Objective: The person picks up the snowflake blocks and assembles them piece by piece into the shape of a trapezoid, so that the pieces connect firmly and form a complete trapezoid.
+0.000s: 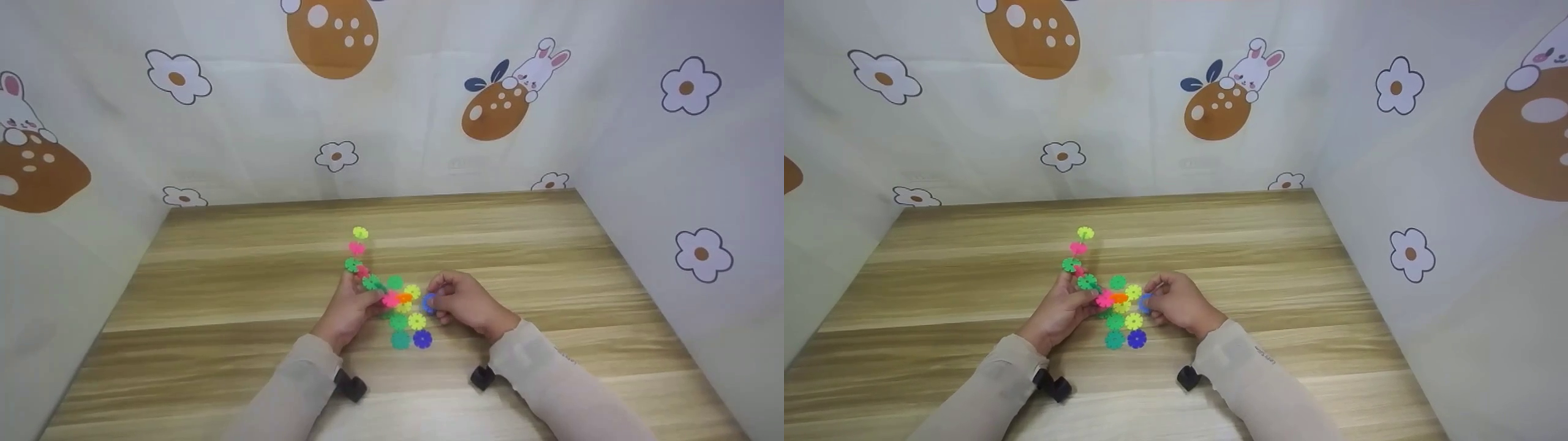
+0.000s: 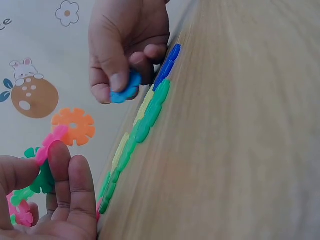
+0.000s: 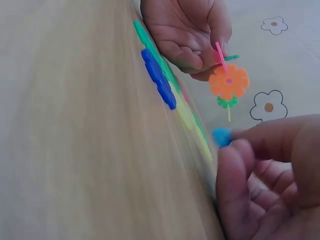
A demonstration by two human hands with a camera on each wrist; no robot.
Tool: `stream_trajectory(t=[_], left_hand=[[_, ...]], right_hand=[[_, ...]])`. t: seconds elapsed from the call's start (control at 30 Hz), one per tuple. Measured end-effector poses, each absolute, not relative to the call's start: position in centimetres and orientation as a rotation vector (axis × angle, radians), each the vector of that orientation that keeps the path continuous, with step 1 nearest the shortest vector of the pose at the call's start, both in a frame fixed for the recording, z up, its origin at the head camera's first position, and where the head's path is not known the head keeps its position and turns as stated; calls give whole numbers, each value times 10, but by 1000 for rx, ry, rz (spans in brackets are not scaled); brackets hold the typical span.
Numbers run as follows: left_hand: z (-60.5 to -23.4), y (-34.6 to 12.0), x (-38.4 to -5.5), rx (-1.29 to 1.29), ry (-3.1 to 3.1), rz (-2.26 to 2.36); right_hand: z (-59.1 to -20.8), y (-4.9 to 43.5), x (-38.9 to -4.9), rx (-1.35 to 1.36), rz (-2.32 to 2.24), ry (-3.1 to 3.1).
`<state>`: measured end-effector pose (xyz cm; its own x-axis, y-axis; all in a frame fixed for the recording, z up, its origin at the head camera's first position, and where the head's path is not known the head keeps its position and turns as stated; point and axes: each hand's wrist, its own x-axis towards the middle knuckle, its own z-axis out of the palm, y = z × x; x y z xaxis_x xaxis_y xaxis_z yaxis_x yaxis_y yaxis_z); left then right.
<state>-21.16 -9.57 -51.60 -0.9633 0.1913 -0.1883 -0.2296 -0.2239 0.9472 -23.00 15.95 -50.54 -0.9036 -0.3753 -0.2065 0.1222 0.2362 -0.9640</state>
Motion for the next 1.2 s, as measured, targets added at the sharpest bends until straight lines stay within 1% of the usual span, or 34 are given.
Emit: stream_trajectory(t=[0.23, 0.4, 0.63, 1.2], left_hand=[[-514, -96, -211, -33, 1798, 2239], [-514, -96, -211, -14, 1786, 2239], [-517, -94, -211, 94, 1695, 2296], [-517, -95, -211, 117, 1689, 2256]], right_hand=[[-509, 154, -228, -183, -1883, 1908], [-510, 153, -227, -190, -1880, 1889], [-511, 152, -227, -214, -1900, 1832], [-511, 152, -226, -251, -1888, 1827]])
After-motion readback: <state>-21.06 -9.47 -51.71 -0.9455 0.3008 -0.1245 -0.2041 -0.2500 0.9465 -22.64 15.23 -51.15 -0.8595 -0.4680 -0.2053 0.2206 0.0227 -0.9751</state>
